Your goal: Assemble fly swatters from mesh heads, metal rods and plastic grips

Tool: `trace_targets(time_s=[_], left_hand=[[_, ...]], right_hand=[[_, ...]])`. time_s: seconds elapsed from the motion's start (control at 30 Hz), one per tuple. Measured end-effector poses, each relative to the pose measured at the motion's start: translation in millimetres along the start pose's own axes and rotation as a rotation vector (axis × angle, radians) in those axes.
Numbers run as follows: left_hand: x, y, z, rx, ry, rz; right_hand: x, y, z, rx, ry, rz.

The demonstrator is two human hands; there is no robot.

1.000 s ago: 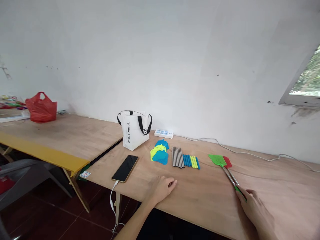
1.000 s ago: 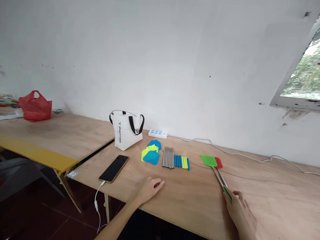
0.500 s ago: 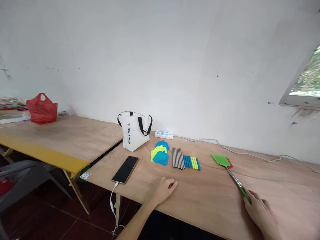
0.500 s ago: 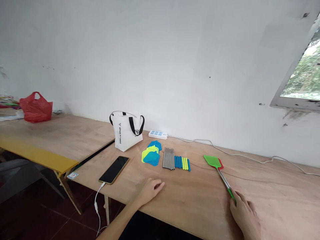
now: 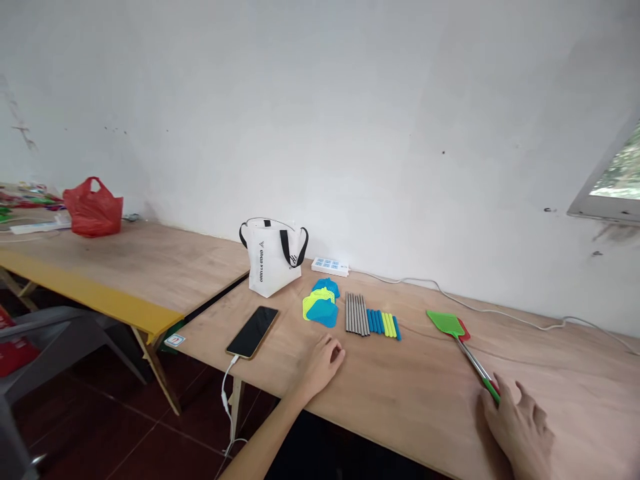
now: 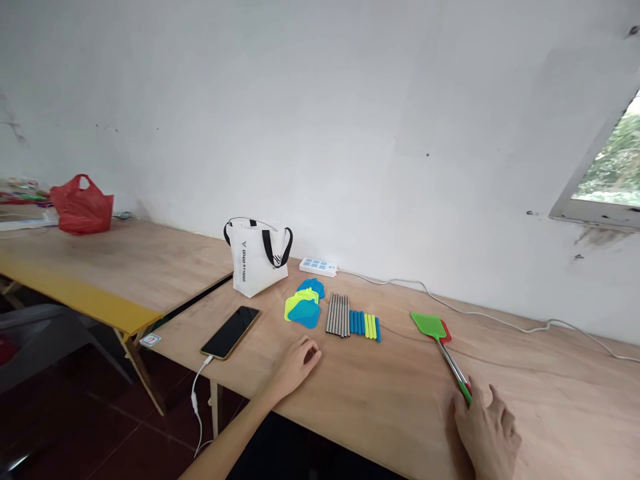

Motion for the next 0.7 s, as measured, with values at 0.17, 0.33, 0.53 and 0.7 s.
trace_targets(time_s=[0.17, 0.33, 0.53, 0.7], left_hand=[[1, -12, 3, -0.042, -0.035, 0.024], [14, -34, 21, 0.004, -0.069, 0.076], [24, -70, 58, 0.352, -0.001, 0.270], [23, -80, 94, 0.474, 0.006, 0.135]], right_hand=[[-15, -19, -4, 0.219, -0.014, 0.043], [-50, -56, -24, 0.451, -0.241, 0.039], [-63, -87, -41, 0.587, -0.302, -0.091], [-57, -129, -24, 0.608, -0.348, -0.048]])
Point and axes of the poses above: each hand's wrist, its own z-axis towards the middle knuckle, its own x-axis out of the back of the hand, y = z × x, the point moved 2 cm from there along z, towards the middle knuckle, and after that the axes turned 6 degrees about -y, right-handed, at the moved point
